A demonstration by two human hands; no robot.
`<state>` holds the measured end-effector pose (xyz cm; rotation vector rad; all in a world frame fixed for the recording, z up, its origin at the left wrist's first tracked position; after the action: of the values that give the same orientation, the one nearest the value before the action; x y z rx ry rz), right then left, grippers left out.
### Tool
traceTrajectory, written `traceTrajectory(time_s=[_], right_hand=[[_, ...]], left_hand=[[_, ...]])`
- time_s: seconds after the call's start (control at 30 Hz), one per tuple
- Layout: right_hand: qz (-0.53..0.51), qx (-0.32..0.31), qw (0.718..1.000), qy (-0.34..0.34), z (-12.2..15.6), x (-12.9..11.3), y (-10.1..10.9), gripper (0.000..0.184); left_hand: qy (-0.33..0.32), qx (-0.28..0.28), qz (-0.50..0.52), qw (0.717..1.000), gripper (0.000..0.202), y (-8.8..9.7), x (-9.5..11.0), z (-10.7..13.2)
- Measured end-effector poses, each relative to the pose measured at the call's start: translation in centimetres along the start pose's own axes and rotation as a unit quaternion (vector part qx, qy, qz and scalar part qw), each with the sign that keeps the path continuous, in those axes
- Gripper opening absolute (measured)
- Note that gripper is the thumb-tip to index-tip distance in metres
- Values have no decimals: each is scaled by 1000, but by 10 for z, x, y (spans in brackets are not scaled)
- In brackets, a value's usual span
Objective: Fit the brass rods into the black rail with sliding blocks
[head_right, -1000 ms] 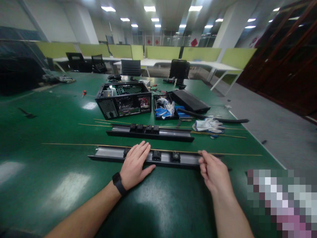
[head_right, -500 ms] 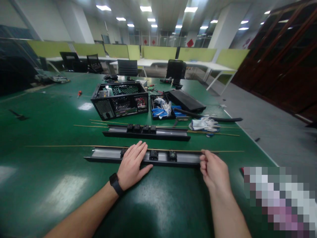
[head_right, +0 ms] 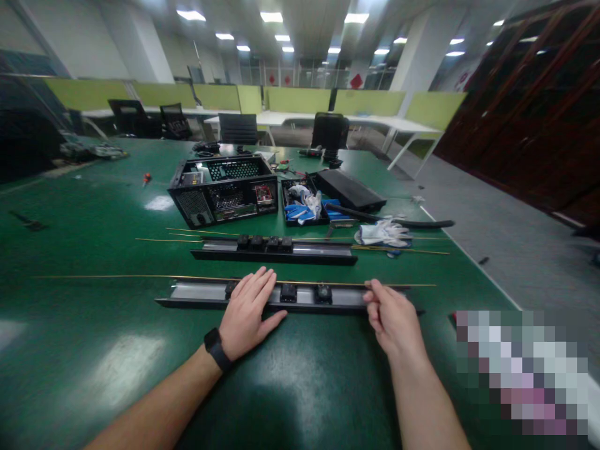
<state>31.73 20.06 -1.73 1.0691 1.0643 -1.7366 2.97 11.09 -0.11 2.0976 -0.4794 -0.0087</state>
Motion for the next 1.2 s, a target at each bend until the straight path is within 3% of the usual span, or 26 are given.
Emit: traceTrajectory(time_s=[0.17,0.37,0.57,0.77,1.0,1.2], right_hand=[[-33,64,997,20,-2,-4,11,22],[0,-16,1000,0,3,2,-6,27],[-31,59,998,8,3,-3,3,17],[2,-37,999,2,6,6,-11,32],[-19,1,1000,21,1,7,-3,33],[3,-44,999,-3,3,10,-10,30]], left_hand=[[-1,-3,-5,1000,69,-1,1,0],[-4,9,-7,1000,69,0,1,0],[-4,5,-12,1000,69,0,2,0],[-4,7,-13,1000,68,2,2,-1],[-1,-1,-18,1000,68,0,3,0],[1,1,-17,1000,70,-1,2,0]])
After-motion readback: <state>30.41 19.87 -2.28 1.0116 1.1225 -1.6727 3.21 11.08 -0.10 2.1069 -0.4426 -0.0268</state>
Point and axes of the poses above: each hand's wrist, its own z-axis away from the middle knuckle, its own y-axis out of the back of the hand, x = y × z, the point moved 5 cm from there along -z, towards the middle knuckle, and after that the axes turned 1 degree about x, right-handed, at the moved point
